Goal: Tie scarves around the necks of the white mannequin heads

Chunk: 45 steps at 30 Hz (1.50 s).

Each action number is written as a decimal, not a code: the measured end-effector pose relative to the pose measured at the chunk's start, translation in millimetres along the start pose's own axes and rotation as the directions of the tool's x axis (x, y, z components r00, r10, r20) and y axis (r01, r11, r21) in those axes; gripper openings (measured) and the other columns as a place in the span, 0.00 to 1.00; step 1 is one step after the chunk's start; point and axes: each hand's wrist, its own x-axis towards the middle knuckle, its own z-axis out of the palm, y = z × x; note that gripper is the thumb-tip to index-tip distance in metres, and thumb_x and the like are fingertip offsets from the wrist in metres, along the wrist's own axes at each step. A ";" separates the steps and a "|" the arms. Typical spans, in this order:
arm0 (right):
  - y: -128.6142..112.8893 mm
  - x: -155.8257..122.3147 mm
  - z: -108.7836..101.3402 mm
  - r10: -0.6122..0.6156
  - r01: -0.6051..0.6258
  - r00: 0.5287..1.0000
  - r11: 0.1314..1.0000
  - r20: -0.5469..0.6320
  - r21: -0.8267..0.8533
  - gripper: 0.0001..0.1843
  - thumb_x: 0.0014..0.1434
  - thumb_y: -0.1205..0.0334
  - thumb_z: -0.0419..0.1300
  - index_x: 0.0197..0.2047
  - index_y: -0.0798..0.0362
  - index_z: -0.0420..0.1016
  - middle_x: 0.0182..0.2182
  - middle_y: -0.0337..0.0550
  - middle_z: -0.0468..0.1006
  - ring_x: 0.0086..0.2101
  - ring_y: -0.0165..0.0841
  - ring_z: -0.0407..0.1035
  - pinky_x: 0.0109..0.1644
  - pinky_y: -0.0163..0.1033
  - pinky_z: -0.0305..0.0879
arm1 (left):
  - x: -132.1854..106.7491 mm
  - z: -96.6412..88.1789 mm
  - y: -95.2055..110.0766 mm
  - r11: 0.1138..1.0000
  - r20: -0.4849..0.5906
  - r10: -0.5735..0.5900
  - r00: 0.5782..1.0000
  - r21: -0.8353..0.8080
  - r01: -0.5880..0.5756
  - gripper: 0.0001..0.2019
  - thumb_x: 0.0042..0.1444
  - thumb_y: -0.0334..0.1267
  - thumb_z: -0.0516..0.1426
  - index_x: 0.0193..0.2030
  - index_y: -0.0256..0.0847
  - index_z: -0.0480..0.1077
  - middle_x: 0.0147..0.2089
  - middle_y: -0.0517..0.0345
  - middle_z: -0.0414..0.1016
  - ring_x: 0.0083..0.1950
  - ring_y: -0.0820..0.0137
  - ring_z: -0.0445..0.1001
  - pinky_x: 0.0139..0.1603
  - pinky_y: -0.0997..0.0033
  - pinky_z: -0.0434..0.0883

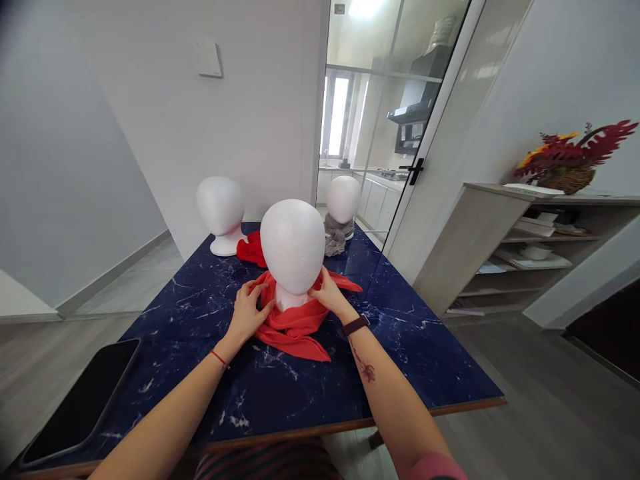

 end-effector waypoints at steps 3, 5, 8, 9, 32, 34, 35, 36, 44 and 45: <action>2.6 -4.0 13.5 0.038 -0.038 0.999 0.999 0.033 0.020 0.41 0.39 0.61 0.68 0.57 0.57 0.61 0.54 0.53 0.69 0.55 0.39 0.62 0.60 0.46 0.56 | -0.7 6.5 -5.4 0.996 0.055 0.008 0.998 -0.084 -0.003 0.29 0.50 0.41 0.57 0.60 0.42 0.59 0.60 0.45 0.56 0.62 0.55 0.59 0.59 0.50 0.61; 2.3 -6.2 23.8 0.054 -0.056 0.998 0.998 -0.043 -0.027 0.42 0.37 0.57 0.70 0.55 0.59 0.63 0.52 0.55 0.70 0.54 0.41 0.63 0.59 0.47 0.57 | -0.9 10.2 -7.1 0.990 0.104 0.031 0.994 -0.139 -0.016 0.30 0.50 0.37 0.56 0.62 0.41 0.56 0.61 0.45 0.57 0.62 0.57 0.60 0.61 0.53 0.61; 2.1 -7.4 35.8 0.082 -0.104 0.983 0.986 -0.164 -0.130 0.41 0.36 0.53 0.70 0.53 0.59 0.64 0.51 0.57 0.71 0.52 0.42 0.65 0.56 0.47 0.61 | -0.6 12.3 -5.7 0.988 0.166 0.054 0.985 -0.150 -0.029 0.30 0.51 0.34 0.53 0.63 0.38 0.53 0.61 0.43 0.58 0.61 0.58 0.62 0.61 0.55 0.61; 2.6 -7.2 38.0 0.090 -0.121 0.978 0.979 -0.189 -0.163 0.41 0.36 0.53 0.70 0.52 0.59 0.65 0.51 0.56 0.71 0.51 0.42 0.66 0.56 0.47 0.61 | -0.5 12.0 -4.4 0.992 0.167 0.044 0.985 -0.124 -0.023 0.30 0.51 0.34 0.53 0.63 0.37 0.54 0.61 0.42 0.59 0.61 0.57 0.61 0.61 0.55 0.61; -20.8 7.9 -28.6 0.131 0.012 0.833 0.967 -0.538 0.253 0.31 0.42 0.52 0.67 0.49 0.58 0.71 0.47 0.51 0.75 0.50 0.41 0.67 0.56 0.46 0.63 | 23.0 -41.0 -30.8 0.898 -0.597 -0.409 0.690 -0.399 0.187 0.14 0.53 0.29 0.45 0.38 0.40 0.70 0.44 0.54 0.64 0.48 0.67 0.67 0.57 0.63 0.63; -21.7 7.2 -23.1 0.108 0.018 0.834 0.975 -0.541 0.223 0.32 0.42 0.52 0.68 0.48 0.59 0.72 0.48 0.52 0.75 0.51 0.41 0.67 0.57 0.47 0.62 | 22.8 -42.4 -27.8 0.882 -0.568 -0.363 0.738 -0.466 0.075 0.13 0.55 0.32 0.45 0.40 0.40 0.70 0.45 0.54 0.65 0.49 0.67 0.67 0.58 0.63 0.63; -22.7 6.7 -20.2 0.101 0.018 0.835 0.978 -0.541 0.210 0.32 0.42 0.52 0.68 0.49 0.59 0.72 0.48 0.52 0.75 0.51 0.40 0.67 0.57 0.47 0.62 | 22.3 -42.0 -25.6 0.879 -0.509 -0.319 0.800 -0.474 0.049 0.14 0.56 0.33 0.45 0.42 0.41 0.70 0.47 0.54 0.65 0.51 0.67 0.66 0.58 0.62 0.63; -23.8 6.1 -17.7 0.095 0.011 0.834 0.982 -0.544 0.189 0.32 0.42 0.51 0.68 0.49 0.59 0.72 0.48 0.52 0.75 0.51 0.40 0.67 0.57 0.47 0.62 | 21.5 -41.0 -23.1 0.884 -0.430 -0.259 0.865 -0.466 0.033 0.15 0.57 0.34 0.45 0.45 0.42 0.70 0.49 0.54 0.64 0.53 0.66 0.66 0.59 0.61 0.62; -24.7 1.1 -9.2 0.075 -0.075 0.778 0.997 -0.624 0.026 0.35 0.37 0.49 0.70 0.47 0.60 0.73 0.47 0.54 0.76 0.51 0.42 0.67 0.60 0.48 0.58 | -1.7 -2.4 -2.1 0.959 0.346 0.273 0.898 -0.020 -0.284 0.24 0.57 0.42 0.53 0.61 0.45 0.60 0.62 0.48 0.60 0.65 0.57 0.55 0.65 0.49 0.51; -25.6 -0.8 -6.6 0.065 -0.064 0.783 0.998 -0.619 0.024 0.35 0.37 0.49 0.70 0.46 0.60 0.73 0.47 0.54 0.76 0.51 0.42 0.67 0.60 0.48 0.58 | -3.5 3.1 -2.1 0.954 0.360 0.266 0.894 0.034 -0.298 0.23 0.57 0.42 0.53 0.60 0.45 0.61 0.62 0.48 0.61 0.65 0.56 0.55 0.65 0.47 0.50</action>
